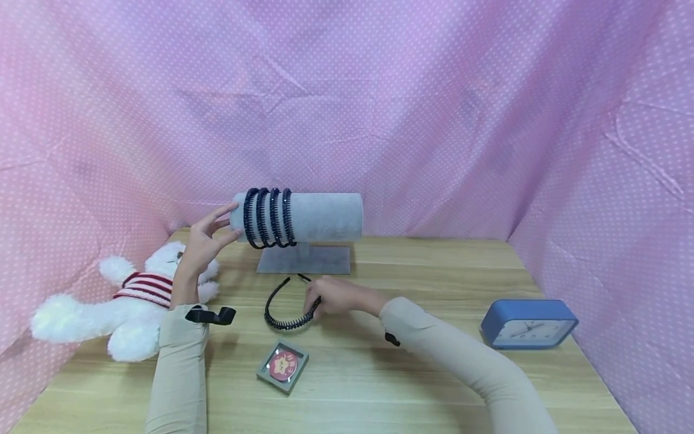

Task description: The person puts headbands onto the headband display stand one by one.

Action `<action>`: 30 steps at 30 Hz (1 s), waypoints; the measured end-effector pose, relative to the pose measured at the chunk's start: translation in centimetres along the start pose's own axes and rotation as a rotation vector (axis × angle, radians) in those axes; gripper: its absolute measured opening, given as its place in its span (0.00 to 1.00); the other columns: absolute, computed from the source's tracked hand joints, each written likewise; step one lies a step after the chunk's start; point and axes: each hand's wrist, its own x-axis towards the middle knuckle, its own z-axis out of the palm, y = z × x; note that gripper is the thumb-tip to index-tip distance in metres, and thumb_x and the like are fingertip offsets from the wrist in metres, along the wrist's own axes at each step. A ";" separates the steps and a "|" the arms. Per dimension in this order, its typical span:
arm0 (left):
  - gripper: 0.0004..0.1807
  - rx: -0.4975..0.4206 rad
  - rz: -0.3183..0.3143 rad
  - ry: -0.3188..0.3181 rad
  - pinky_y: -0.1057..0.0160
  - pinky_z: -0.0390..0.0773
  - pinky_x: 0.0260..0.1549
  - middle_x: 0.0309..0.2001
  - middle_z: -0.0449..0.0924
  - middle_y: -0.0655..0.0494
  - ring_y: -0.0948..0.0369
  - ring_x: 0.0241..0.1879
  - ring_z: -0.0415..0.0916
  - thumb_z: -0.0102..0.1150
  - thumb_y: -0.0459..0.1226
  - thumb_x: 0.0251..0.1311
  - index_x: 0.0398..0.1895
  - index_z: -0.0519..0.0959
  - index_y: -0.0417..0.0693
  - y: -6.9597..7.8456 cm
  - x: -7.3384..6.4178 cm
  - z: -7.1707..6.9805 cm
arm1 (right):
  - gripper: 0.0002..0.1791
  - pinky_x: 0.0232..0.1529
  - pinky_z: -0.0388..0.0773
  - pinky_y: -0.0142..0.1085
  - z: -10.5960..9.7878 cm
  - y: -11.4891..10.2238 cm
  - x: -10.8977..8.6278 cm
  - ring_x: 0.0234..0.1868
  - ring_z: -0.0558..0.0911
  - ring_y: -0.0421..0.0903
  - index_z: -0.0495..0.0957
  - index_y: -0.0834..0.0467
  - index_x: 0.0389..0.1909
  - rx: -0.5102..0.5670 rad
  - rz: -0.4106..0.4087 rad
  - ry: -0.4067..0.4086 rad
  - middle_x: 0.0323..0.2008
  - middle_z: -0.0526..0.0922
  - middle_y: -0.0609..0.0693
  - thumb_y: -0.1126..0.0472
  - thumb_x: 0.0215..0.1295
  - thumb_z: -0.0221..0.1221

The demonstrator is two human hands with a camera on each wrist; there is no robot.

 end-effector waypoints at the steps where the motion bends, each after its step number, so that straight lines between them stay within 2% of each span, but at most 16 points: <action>1: 0.31 0.001 -0.001 0.000 0.78 0.80 0.48 0.75 0.66 0.43 0.55 0.62 0.72 0.63 0.26 0.65 0.72 0.71 0.42 0.0 0.0 0.0 | 0.10 0.52 0.81 0.28 -0.2 0.0 -0.1 0.46 0.84 0.42 0.90 0.56 0.44 0.015 0.004 0.006 0.42 0.88 0.49 0.67 0.61 0.70; 8: 0.31 -0.006 0.008 0.000 0.77 0.81 0.48 0.74 0.66 0.42 0.54 0.62 0.72 0.63 0.25 0.64 0.71 0.71 0.41 -0.1 0.0 0.0 | 0.11 0.51 0.82 0.32 -2.1 -0.2 -0.8 0.46 0.85 0.44 0.89 0.60 0.46 0.066 0.008 0.075 0.42 0.89 0.51 0.66 0.62 0.69; 11: 0.31 -0.003 0.013 0.001 0.77 0.81 0.49 0.74 0.66 0.42 0.54 0.62 0.72 0.63 0.25 0.64 0.71 0.71 0.41 -0.1 0.0 0.0 | 0.12 0.50 0.84 0.31 -2.8 -0.3 -1.1 0.44 0.85 0.44 0.88 0.61 0.47 0.104 0.009 0.097 0.42 0.89 0.52 0.66 0.62 0.68; 17: 0.31 -0.005 0.014 0.002 0.78 0.81 0.48 0.75 0.66 0.42 0.55 0.62 0.73 0.63 0.25 0.65 0.72 0.71 0.42 0.0 0.0 0.0 | 0.12 0.50 0.85 0.28 -4.2 -0.2 -1.7 0.42 0.84 0.43 0.88 0.64 0.47 0.193 0.039 0.099 0.39 0.87 0.54 0.68 0.62 0.68; 24: 0.31 -0.006 0.009 0.003 0.78 0.81 0.48 0.75 0.66 0.43 0.51 0.63 0.72 0.63 0.25 0.64 0.72 0.71 0.42 0.2 0.0 0.0 | 0.11 0.47 0.87 0.39 -5.3 0.6 -2.4 0.43 0.85 0.47 0.87 0.67 0.46 0.250 0.091 0.112 0.42 0.88 0.57 0.69 0.63 0.67; 30: 0.31 -0.008 0.006 0.004 0.78 0.81 0.48 0.74 0.66 0.43 0.51 0.63 0.72 0.63 0.25 0.64 0.72 0.71 0.42 0.2 -0.1 0.0 | 0.11 0.49 0.87 0.36 -6.6 0.7 -3.4 0.43 0.86 0.48 0.86 0.68 0.47 0.276 0.119 0.108 0.41 0.88 0.58 0.70 0.64 0.66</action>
